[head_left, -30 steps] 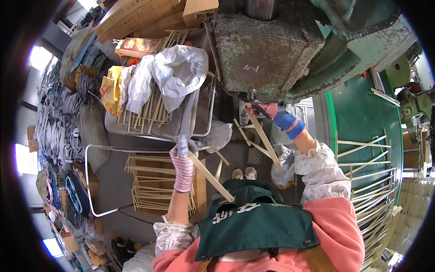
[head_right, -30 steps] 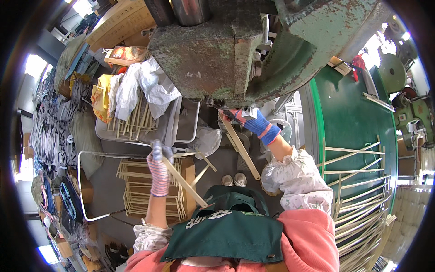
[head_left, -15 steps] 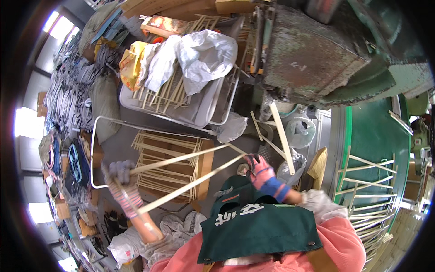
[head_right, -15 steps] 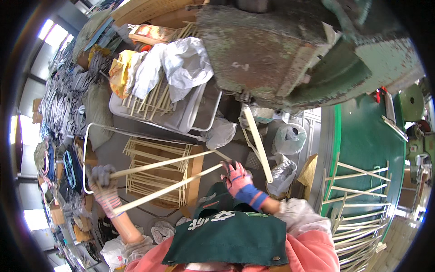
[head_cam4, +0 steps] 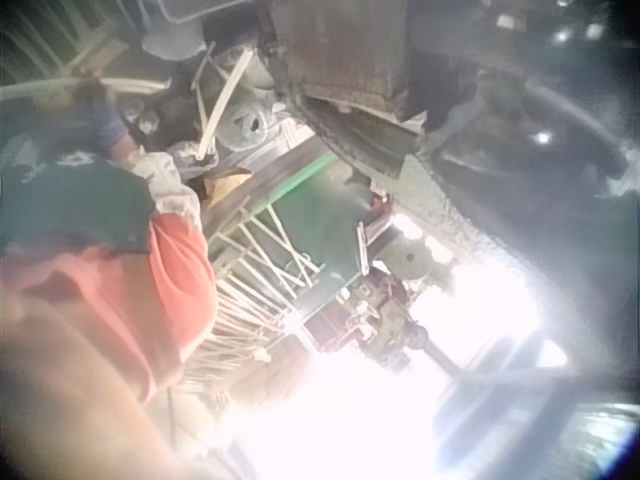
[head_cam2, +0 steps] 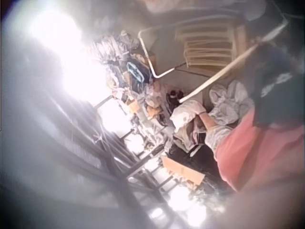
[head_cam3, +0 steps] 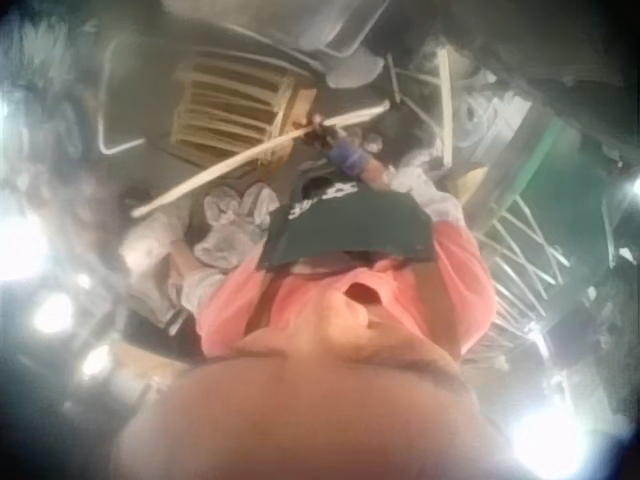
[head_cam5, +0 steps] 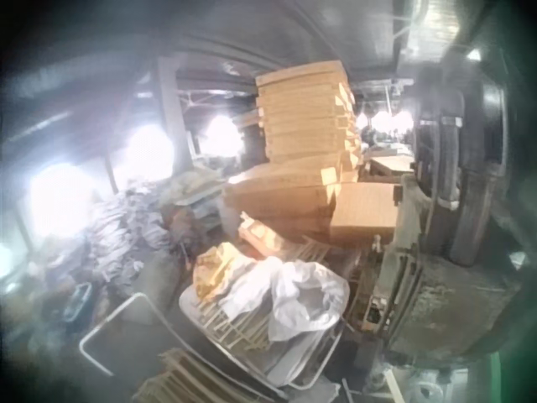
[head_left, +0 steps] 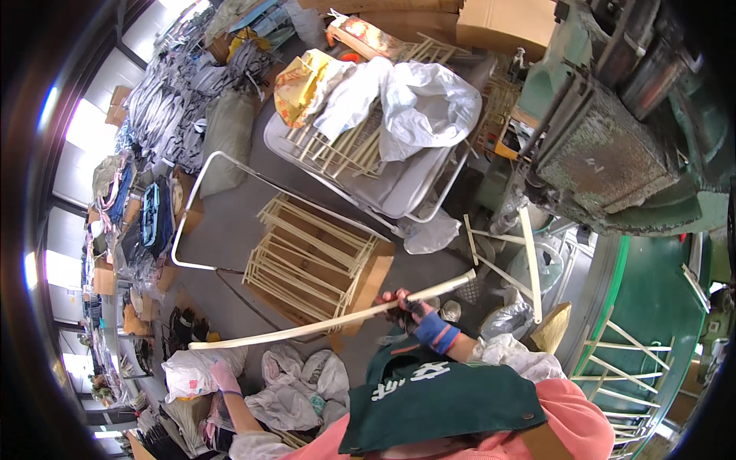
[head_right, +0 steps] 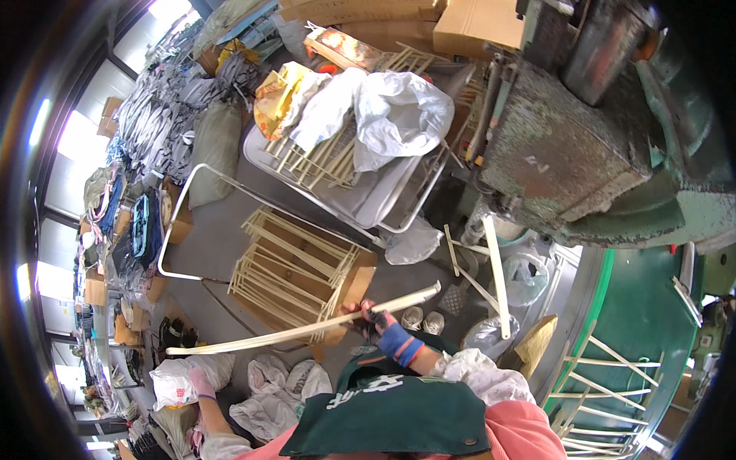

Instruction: The person repeatedly picks up thin wooden sticks, assembles them into rectangular frames, and places them under a press machine to join the corners. The person then removes the assembled frames and stacks them on a nearby surface.

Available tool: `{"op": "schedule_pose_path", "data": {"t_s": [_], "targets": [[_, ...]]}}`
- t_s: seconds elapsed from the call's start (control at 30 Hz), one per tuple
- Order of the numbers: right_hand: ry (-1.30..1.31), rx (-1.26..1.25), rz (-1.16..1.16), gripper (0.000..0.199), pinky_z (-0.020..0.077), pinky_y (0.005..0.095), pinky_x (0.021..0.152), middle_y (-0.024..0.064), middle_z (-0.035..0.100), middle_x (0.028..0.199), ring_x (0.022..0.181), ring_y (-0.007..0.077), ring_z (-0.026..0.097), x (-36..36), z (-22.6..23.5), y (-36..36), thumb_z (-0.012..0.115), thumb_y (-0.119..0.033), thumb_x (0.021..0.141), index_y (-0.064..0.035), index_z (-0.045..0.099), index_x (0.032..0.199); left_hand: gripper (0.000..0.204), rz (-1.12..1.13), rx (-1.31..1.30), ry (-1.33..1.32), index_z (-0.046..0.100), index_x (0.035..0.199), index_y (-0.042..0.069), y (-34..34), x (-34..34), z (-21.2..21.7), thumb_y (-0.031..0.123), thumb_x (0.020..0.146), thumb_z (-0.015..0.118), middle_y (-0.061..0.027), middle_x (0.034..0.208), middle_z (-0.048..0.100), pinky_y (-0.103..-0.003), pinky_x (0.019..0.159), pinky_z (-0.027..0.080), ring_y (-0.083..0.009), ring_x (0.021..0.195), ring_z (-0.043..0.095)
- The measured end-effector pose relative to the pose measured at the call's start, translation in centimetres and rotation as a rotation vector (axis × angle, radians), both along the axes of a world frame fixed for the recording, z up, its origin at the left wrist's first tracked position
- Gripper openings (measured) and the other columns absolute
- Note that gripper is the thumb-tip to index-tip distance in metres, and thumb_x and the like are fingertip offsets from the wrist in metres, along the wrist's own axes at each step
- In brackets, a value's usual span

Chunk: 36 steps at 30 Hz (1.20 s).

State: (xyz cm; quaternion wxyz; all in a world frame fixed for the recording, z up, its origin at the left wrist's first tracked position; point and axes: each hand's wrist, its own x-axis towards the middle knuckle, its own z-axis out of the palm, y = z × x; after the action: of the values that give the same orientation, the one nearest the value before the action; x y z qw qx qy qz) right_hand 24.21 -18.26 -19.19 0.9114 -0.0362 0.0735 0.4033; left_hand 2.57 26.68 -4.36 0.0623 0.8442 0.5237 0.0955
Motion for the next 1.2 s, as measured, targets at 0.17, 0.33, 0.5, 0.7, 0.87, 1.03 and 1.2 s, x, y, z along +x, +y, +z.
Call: {"op": "schedule_pose_path", "data": {"t_s": [0.17, 0.33, 0.5, 0.7, 0.87, 1.03, 1.2], "targets": [[0.009, -0.155, 0.001, 0.007, 0.0468, 0.0391, 0.096, 0.0078, 0.053, 0.102, 0.115, 0.0271, 0.048, -3.6, 1.3, 3.9, 0.059, -0.004, 0.086, -0.006, 0.053, 0.086, 0.033, -0.66, -0.328, -0.534, 0.051, 0.12, 0.002, -14.2, 5.3, -5.4, 0.012, 0.088, 0.049, -0.0133, 0.116, 0.054, -0.036, 0.097, 0.036, -0.025, 0.111, 0.049], [-0.039, -0.304, -0.099, 0.012, 0.0514, 0.0377, 0.088, 0.0065, 0.059, 0.095, 0.103, 0.0223, 0.056, -1.8, 1.0, 4.2, 0.06, 0.001, 0.084, -0.0074, 0.055, 0.092, 0.031, -0.752, -0.62, -0.226, 0.059, 0.077, 0.005, -28.2, 14.9, -16.2, 0.028, 0.092, 0.045, -0.0133, 0.07, 0.063, -0.037, 0.056, 0.043, -0.0235, 0.061, 0.058], [-0.588, -0.871, -0.056, 0.035, 0.0497, 0.0403, 0.081, 0.0068, 0.06, 0.1, 0.099, 0.0243, 0.058, -0.6, 9.4, -3.3, 0.069, -0.006, 0.074, -0.0071, 0.055, 0.105, 0.056, -0.488, -1.098, -0.632, 0.047, 0.051, 0.008, -30.7, 16.5, -21.7, 0.047, 0.091, 0.048, -0.0009, 0.042, 0.043, -0.029, 0.04, 0.028, -0.0087, 0.039, 0.039], [-1.726, -2.075, -0.203, 0.042, 0.0401, 0.0484, 0.088, 0.0135, 0.053, 0.117, 0.108, 0.0338, 0.05, 1.8, 18.0, -12.3, 0.07, -0.033, 0.066, -0.0104, 0.065, 0.101, 0.059, -0.921, -1.51, -0.535, 0.06, 0.081, 0.006, -28.4, 20.1, -21.5, 0.064, 0.079, 0.055, -0.0002, 0.056, 0.052, -0.025, 0.039, 0.032, -0.0108, 0.041, 0.043], [-0.904, -1.604, -0.242, 0.018, 0.049, 0.0328, 0.069, 0.0076, 0.061, 0.079, 0.076, 0.0216, 0.061, 1.6, 12.7, -12.2, 0.06, 0.001, 0.069, -0.0052, 0.059, 0.086, 0.048, -1.078, -0.962, -0.874, 0.054, 0.114, -0.002, -34.8, 26.0, -13.1, 0.039, 0.089, 0.047, -0.0133, 0.115, 0.054, -0.032, 0.086, 0.043, -0.0202, 0.106, 0.052], [-0.515, -1.193, -0.614, 0.026, 0.0503, 0.032, 0.068, 0.01, 0.066, 0.09, 0.076, 0.0206, 0.064, 1.5, 7.2, -7.3, 0.061, 0.0, 0.072, -0.0028, 0.056, 0.097, 0.029, -1.524, -0.644, -0.885, 0.053, 0.117, 0.002, -43.6, 28.0, -4.7, 0.017, 0.093, 0.048, -0.0105, 0.108, 0.053, -0.033, 0.089, 0.042, -0.0205, 0.103, 0.051], [-0.779, -1.642, -0.221, 0.037, 0.0487, 0.041, 0.073, 0.0223, 0.062, 0.091, 0.089, 0.0358, 0.062, 2.2, 10.7, -9.1, 0.072, -0.023, 0.068, -0.0021, 0.057, 0.095, 0.027, -1.21, -1.448, -0.785, 0.042, 0.119, 0.01, -45.7, 31.7, -3.9, 0.004, 0.093, 0.048, -0.0046, 0.089, 0.051, -0.024, 0.063, 0.046, -0.0107, 0.072, 0.052]]}}
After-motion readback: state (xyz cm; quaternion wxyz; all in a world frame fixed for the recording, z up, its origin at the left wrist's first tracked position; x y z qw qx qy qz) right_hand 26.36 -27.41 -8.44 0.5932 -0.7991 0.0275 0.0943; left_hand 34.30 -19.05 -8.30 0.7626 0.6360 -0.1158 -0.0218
